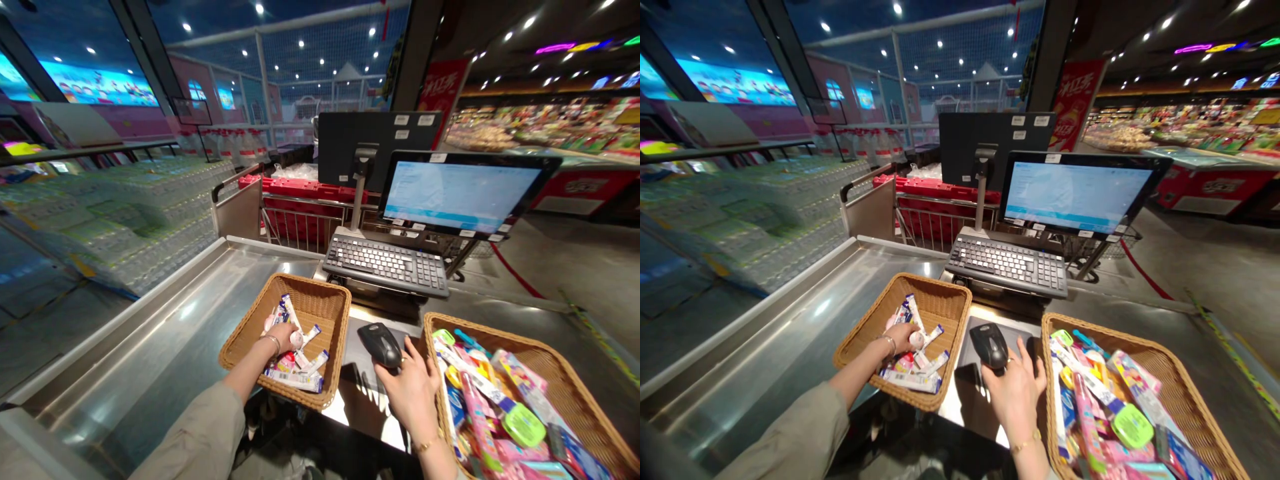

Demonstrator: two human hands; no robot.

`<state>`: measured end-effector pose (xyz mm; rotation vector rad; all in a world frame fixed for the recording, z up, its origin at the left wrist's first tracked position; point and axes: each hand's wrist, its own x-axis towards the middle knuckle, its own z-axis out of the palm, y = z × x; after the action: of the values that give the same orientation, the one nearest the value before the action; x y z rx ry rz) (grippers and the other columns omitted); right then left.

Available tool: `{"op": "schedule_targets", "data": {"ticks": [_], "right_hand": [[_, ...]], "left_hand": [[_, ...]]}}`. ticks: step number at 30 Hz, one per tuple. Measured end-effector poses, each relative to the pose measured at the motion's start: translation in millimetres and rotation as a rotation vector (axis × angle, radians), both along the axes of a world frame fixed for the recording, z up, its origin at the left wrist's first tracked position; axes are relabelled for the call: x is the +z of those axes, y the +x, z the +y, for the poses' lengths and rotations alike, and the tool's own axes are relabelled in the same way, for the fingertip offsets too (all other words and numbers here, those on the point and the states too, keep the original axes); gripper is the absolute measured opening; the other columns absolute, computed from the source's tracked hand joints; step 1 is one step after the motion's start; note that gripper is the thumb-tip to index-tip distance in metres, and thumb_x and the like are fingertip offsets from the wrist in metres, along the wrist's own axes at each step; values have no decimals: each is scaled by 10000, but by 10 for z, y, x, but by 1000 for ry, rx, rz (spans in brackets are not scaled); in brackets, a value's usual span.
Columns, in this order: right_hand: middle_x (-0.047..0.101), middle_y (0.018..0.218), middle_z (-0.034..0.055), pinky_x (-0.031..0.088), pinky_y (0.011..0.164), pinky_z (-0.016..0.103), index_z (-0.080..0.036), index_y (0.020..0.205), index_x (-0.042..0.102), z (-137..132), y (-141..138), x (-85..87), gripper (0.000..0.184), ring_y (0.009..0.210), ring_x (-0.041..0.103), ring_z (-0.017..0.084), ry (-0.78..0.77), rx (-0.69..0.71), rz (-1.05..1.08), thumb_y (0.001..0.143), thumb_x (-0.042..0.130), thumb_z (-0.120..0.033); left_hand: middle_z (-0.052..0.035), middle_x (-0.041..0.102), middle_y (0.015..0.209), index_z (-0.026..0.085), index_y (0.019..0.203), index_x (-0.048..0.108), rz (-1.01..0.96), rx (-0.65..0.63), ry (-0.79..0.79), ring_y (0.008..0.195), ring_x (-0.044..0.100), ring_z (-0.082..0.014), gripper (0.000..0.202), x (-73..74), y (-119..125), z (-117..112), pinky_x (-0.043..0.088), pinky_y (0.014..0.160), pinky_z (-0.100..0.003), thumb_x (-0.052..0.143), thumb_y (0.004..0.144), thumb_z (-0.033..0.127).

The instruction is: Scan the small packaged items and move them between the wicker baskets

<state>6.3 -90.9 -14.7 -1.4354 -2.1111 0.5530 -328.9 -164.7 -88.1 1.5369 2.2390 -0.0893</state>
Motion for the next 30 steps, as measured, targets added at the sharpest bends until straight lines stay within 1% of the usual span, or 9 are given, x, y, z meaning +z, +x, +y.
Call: {"op": "schedule_targets", "data": {"ticks": [4,6,10,13,15,17,19,24,30], "right_hand": [[737,1127,82,128,1164,565,-233,897,751,-1,19,-2,314,1367,446,325,0,6,-7,762,551,-434],[738,1120,85,132,1165,561,-231,897,752,0,29,4,309,1368,445,323,7,5,-12,767,553,-429],[735,1137,62,136,1164,566,-252,932,751,5,45,42,301,1371,446,316,8,2,-13,771,555,-414],[728,1162,55,134,1165,563,-255,948,746,5,63,86,295,1378,441,310,14,-14,-21,757,557,-376],[719,1187,51,139,1166,556,-253,966,741,3,81,113,302,1384,436,303,20,-26,-30,744,561,-351],[707,1215,55,153,1164,551,-248,987,738,-1,104,132,314,1387,433,300,32,-30,-40,740,567,-340],[691,1248,75,173,1156,552,-237,1017,733,-6,129,139,334,1387,431,306,53,-36,-53,739,578,-336],[661,1298,96,193,1141,585,-233,1059,720,-17,170,115,364,1388,421,325,94,-57,-72,725,603,-316],[606,1379,76,173,1142,633,-251,1186,671,-37,184,104,467,1410,390,335,117,-70,-91,724,626,-299]], "left_hand": [[-77,760,1029,235,990,700,40,10,-39,1035,695,-278,377,-12,-13,17,491,895,-320,791,629,295],[-80,763,1015,236,967,708,55,14,-42,1033,696,-279,379,3,-8,8,481,926,-335,812,613,322],[-73,757,1074,266,959,714,90,7,5,1090,676,-288,373,90,23,-1,411,1047,-424,814,632,415],[-64,666,1318,284,950,722,116,-32,79,1232,599,-305,343,197,57,25,381,1085,-472,807,645,417],[-51,505,1510,283,975,731,129,-69,135,1391,451,-318,354,282,83,57,340,1130,-482,808,651,400],[-37,367,1604,279,1026,736,151,-106,209,1495,270,-320,374,371,120,93,244,1195,-501,797,677,400],[-44,319,1625,279,1088,732,184,-134,310,1526,169,-329,402,462,175,129,145,1226,-542,779,713,416],[-58,280,1635,308,1205,698,271,-108,499,1528,121,-380,484,681,391,204,30,1205,-669,778,745,436],[-77,259,1637,321,1234,686,307,-83,616,1521,78,-425,513,897,664,280,-6,1161,-742,799,742,409]]}}
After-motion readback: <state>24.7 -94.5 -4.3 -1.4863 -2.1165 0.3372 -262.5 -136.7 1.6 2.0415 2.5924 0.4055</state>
